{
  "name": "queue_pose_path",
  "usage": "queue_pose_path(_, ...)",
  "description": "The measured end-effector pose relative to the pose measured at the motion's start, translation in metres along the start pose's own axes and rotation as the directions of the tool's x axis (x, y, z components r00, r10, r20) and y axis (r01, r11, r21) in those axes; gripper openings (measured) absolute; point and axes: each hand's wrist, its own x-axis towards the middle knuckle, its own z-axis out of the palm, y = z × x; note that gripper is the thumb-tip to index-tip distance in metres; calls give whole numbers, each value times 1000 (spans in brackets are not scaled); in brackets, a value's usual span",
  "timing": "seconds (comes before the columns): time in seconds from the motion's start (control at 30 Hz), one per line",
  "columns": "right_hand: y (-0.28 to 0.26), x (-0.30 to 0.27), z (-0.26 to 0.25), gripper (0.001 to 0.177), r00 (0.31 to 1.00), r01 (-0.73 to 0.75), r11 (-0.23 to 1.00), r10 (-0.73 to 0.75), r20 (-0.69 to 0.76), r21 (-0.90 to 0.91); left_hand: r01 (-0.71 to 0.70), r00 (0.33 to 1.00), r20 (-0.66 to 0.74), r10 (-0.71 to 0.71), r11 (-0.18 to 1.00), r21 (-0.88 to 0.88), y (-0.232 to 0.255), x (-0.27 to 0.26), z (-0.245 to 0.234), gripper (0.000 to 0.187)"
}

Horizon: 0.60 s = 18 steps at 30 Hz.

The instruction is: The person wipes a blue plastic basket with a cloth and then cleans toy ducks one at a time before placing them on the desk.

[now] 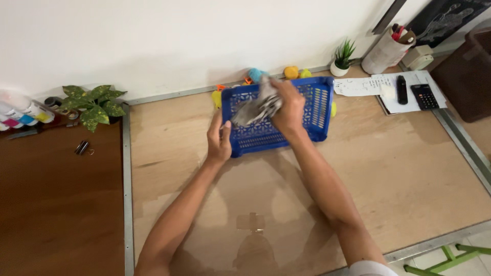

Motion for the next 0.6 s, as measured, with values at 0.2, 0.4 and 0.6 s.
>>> queue_pose_path(0.2,30,18,-41,43,953,-25,979,85,-292,203,12,991,-134,-12,1000,-6,-15,7,-6,46)
queue_pose_path(0.4,19,17,-31,31,972,-126,917,190,-136,379,70,986,-138,-93,984,-162,-24,4,-3,49)
queue_pose_path(0.6,6,-1,1,14,928,-310,938,261,266,159,48,995,-79,-60,989,-138,-20,-3,1,46)
